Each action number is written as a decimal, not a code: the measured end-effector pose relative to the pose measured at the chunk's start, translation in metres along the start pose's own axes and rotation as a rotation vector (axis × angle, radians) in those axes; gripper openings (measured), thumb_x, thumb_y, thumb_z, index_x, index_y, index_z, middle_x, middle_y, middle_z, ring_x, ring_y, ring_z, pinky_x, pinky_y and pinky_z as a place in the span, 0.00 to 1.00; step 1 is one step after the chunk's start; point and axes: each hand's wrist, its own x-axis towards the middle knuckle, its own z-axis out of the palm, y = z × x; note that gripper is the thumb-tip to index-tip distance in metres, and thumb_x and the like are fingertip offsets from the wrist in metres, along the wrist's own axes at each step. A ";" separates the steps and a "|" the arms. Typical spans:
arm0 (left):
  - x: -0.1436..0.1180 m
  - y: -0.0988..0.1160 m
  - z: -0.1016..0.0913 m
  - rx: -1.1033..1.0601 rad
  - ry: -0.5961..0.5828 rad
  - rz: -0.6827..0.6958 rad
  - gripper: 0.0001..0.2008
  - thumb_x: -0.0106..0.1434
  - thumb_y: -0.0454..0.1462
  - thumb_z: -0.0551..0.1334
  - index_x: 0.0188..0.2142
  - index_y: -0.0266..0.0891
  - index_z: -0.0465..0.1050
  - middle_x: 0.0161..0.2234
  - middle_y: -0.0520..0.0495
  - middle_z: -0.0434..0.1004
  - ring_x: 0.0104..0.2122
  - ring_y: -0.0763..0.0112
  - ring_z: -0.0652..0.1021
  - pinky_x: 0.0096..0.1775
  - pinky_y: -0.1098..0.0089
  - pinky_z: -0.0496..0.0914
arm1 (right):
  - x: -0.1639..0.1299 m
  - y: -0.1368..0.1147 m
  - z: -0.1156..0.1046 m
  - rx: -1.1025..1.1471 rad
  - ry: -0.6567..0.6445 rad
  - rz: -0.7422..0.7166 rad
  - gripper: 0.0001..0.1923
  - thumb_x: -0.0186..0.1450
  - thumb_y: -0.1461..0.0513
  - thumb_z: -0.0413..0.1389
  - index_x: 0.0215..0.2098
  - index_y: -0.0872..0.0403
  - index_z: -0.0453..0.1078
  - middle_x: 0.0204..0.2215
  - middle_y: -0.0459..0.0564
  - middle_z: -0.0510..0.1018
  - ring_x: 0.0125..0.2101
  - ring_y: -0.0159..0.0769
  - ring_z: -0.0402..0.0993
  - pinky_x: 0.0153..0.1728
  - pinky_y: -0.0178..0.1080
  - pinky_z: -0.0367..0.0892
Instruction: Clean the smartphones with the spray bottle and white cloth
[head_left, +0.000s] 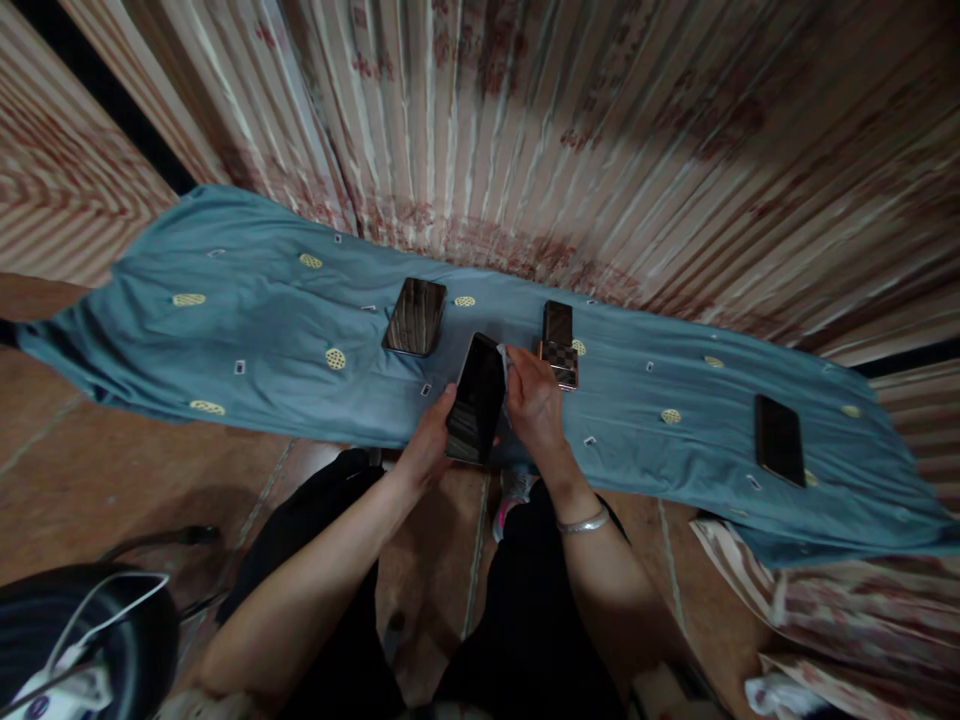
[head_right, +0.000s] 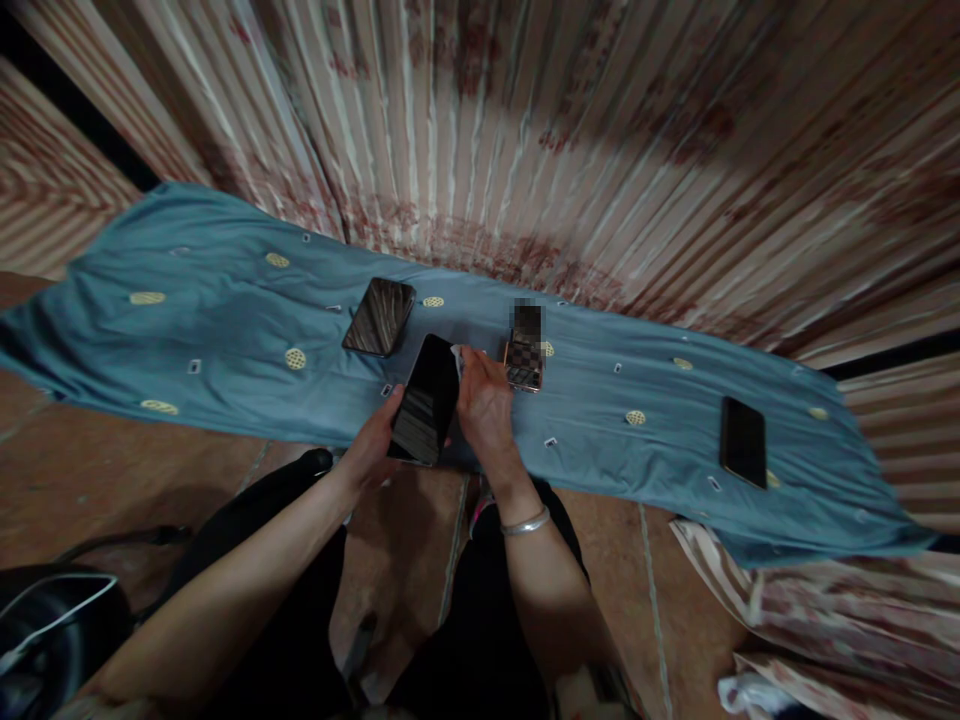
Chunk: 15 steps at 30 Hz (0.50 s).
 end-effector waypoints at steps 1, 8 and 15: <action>0.001 0.001 0.000 -0.014 -0.002 -0.008 0.21 0.72 0.44 0.52 0.47 0.32 0.78 0.36 0.40 0.85 0.38 0.59 0.84 0.42 0.59 0.80 | -0.001 -0.002 0.000 0.000 -0.014 -0.006 0.20 0.72 0.64 0.43 0.54 0.55 0.73 0.47 0.58 0.81 0.50 0.44 0.76 0.55 0.49 0.68; 0.004 0.006 -0.003 -0.065 -0.013 -0.001 0.22 0.73 0.44 0.50 0.54 0.37 0.75 0.41 0.42 0.85 0.42 0.58 0.84 0.45 0.58 0.79 | -0.004 -0.008 0.003 0.025 -0.057 -0.004 0.20 0.72 0.65 0.43 0.53 0.54 0.74 0.46 0.56 0.81 0.49 0.42 0.76 0.56 0.48 0.69; 0.001 0.007 -0.002 -0.062 -0.049 -0.023 0.22 0.72 0.45 0.51 0.55 0.36 0.74 0.41 0.39 0.84 0.40 0.58 0.84 0.44 0.55 0.79 | -0.002 0.001 0.003 0.047 -0.019 0.004 0.20 0.72 0.64 0.43 0.54 0.55 0.73 0.48 0.57 0.81 0.50 0.43 0.76 0.55 0.49 0.69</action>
